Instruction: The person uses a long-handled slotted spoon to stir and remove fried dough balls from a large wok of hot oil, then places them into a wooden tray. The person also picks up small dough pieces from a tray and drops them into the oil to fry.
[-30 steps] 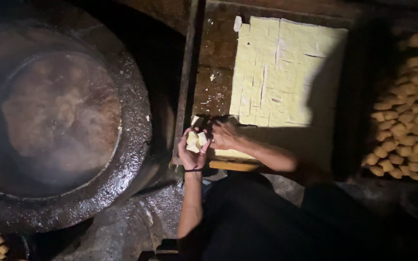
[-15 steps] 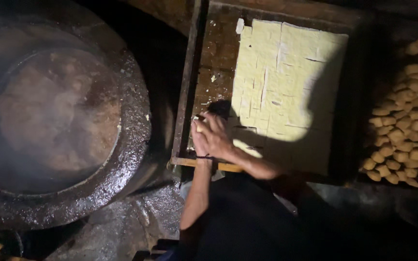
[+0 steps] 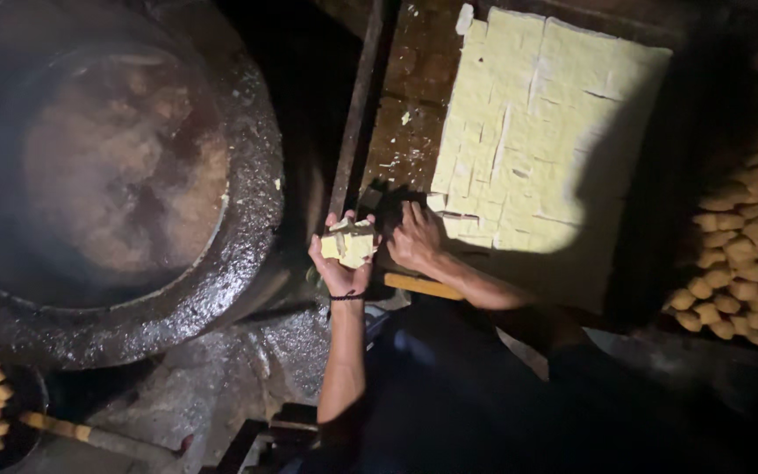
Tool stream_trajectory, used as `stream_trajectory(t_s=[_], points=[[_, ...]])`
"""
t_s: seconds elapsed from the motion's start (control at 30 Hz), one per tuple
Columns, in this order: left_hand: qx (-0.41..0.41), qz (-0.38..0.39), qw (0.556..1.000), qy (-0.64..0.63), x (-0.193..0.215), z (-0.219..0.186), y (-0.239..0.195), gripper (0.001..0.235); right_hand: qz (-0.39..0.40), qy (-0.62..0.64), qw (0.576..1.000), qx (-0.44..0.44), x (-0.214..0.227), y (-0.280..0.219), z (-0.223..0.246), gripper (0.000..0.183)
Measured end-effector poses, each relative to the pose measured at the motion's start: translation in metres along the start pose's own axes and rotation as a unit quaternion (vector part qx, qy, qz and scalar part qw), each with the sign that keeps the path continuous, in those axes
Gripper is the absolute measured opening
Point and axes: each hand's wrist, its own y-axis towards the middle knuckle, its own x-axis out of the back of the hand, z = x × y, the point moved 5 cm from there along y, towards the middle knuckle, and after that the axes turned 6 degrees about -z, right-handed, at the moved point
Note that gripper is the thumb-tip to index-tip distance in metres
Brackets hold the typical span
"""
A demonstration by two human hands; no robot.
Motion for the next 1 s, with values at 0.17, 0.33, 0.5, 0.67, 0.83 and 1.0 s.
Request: stream_trajectory(t_s=[0.17,0.33,0.5,0.67,0.83,1.0], points=[[-0.005,-0.007,1.000,0.012,0.004,0.006,-0.004,0.046,-0.009,-0.012,0.999,0.037,-0.023,-0.009,0.004,0.032],[-0.010,-0.021,1.000,0.017,0.011,0.006,-0.005,0.047,0.111,0.022,0.992,0.057,-0.044,-0.014,0.001,0.037],[-0.010,-0.018,1.000,0.003,0.006,0.004,0.000,0.048,0.273,0.211,0.939,-0.001,-0.055,-0.014,-0.007,0.036],[0.002,0.000,1.000,0.024,0.000,0.006,0.006,0.050,0.137,0.367,0.920,-0.017,0.004,0.022,-0.044,0.055],[0.035,0.005,0.996,0.086,0.023,0.038,0.026,0.062,-0.038,0.478,0.870,-0.114,0.060,0.034,-0.047,0.054],[0.013,0.035,0.985,0.166,0.036,0.072,0.068,0.065,-0.122,0.069,0.990,0.016,0.073,0.021,0.016,0.063]])
